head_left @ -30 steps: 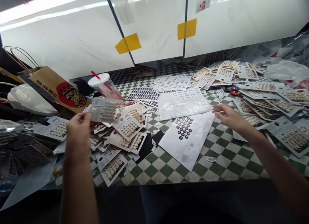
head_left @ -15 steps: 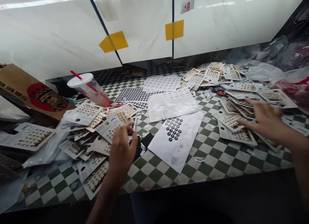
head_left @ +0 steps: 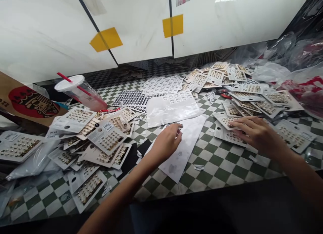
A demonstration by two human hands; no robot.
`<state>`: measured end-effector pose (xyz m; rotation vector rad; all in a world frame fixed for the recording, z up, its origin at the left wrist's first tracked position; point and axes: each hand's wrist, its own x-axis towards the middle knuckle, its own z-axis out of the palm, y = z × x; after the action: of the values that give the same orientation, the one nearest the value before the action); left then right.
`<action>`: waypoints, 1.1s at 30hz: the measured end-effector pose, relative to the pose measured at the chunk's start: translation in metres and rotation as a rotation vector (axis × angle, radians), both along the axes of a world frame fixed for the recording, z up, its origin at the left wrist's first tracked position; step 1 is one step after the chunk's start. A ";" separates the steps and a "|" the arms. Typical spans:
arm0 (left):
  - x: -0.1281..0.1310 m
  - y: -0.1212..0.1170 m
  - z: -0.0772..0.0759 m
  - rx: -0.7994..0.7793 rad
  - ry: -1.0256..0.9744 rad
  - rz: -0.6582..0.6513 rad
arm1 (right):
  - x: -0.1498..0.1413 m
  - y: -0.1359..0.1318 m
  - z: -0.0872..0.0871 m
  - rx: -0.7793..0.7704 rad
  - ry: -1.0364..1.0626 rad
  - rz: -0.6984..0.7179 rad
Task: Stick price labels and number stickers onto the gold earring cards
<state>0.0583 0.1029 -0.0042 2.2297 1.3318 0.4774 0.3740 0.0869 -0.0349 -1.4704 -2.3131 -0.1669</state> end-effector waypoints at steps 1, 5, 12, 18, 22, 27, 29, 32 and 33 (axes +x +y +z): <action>0.000 0.003 0.000 -0.022 0.001 -0.001 | -0.001 0.006 0.005 -0.004 0.003 -0.011; 0.001 0.012 -0.005 -0.053 -0.008 -0.002 | -0.009 0.021 0.023 0.107 0.026 -0.136; -0.023 0.070 -0.002 0.048 -0.013 0.209 | -0.087 -0.033 0.019 0.501 -0.106 0.441; -0.045 0.160 -0.009 0.017 0.108 0.227 | -0.142 -0.048 -0.007 0.079 0.032 0.672; -0.046 0.189 -0.003 -0.080 0.146 0.181 | -0.133 0.018 0.006 0.042 0.126 0.469; -0.047 0.184 0.028 -0.269 0.152 0.091 | -0.139 0.105 0.019 0.123 0.100 0.320; -0.049 0.173 0.041 -0.394 0.106 -0.001 | -0.150 0.122 0.021 0.134 0.090 0.347; -0.051 0.153 0.055 -0.546 -0.079 -0.156 | -0.165 0.131 0.025 0.160 0.096 0.407; -0.052 0.147 0.058 -0.572 -0.146 -0.196 | -0.168 0.131 0.027 0.172 0.106 0.425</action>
<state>0.0064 0.2500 0.0537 1.7842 1.0031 0.1537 0.2055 0.2174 -0.0076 -0.8604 -2.3943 -0.1577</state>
